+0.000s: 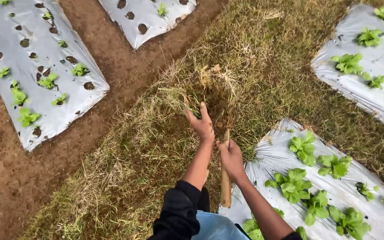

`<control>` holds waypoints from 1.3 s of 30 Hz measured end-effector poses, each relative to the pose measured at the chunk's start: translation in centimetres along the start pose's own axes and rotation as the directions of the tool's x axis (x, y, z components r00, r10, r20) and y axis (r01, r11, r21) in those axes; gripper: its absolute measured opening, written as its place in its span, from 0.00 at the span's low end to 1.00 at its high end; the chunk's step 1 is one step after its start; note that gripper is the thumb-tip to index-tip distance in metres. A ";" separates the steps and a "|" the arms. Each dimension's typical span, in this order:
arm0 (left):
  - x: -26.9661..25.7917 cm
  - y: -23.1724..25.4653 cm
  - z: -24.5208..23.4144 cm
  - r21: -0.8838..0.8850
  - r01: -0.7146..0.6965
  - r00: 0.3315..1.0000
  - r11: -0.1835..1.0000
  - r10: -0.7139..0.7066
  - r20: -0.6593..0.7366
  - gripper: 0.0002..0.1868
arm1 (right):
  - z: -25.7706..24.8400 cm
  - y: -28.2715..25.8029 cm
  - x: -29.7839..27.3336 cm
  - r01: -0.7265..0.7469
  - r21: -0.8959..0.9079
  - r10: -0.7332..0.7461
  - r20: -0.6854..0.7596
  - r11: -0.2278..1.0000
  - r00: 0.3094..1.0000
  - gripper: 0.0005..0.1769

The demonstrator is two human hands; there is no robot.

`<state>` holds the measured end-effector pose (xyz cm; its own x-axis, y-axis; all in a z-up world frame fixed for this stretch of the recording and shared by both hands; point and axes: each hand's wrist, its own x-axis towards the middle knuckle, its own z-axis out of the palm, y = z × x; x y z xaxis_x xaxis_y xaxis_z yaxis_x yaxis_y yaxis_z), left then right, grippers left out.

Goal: The person uses a hoe to loosen soil and uproot weeds between rows of plants in a garden bed covered with plastic mulch. They gather the removed weeds by hand and discard them away from the planting area.

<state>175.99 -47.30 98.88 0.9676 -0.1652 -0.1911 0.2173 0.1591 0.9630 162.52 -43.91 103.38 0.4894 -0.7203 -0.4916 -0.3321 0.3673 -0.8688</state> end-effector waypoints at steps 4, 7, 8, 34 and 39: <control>6.0 6.0 2.8 0.191 -0.034 0.997 0.981 0.019 0.077 0.39 | 1.9 -1.3 8.9 0.092 -0.251 -0.114 -0.072 0.964 0.991 0.12; 13.4 3.8 3.2 0.613 -0.072 0.992 0.786 -0.004 0.122 0.36 | 2.3 -3.0 14.1 0.211 -0.589 -0.356 -0.142 0.781 0.923 0.11; 15.6 2.3 3.0 0.657 -0.085 0.991 0.749 -0.005 0.133 0.35 | 1.9 -4.1 14.7 0.172 -0.641 -0.373 -0.191 0.748 0.908 0.08; 6.0 -16.8 -13.7 0.943 -0.331 0.572 0.045 -0.785 0.239 0.16 | 2.1 45.3 -39.6 -0.582 0.751 0.832 -0.513 0.314 -0.213 0.24; -6.5 -10.8 -1.2 0.822 -0.374 0.487 0.429 -0.664 0.568 0.13 | 10.5 57.4 -43.0 -0.561 0.780 0.889 -0.429 0.276 -0.160 0.31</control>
<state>167.52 -46.76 89.44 0.2535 -0.7386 -0.6247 -0.3745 -0.6703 0.6406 130.93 14.30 74.02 -0.7196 0.1886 -0.6683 0.2630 0.9647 -0.0109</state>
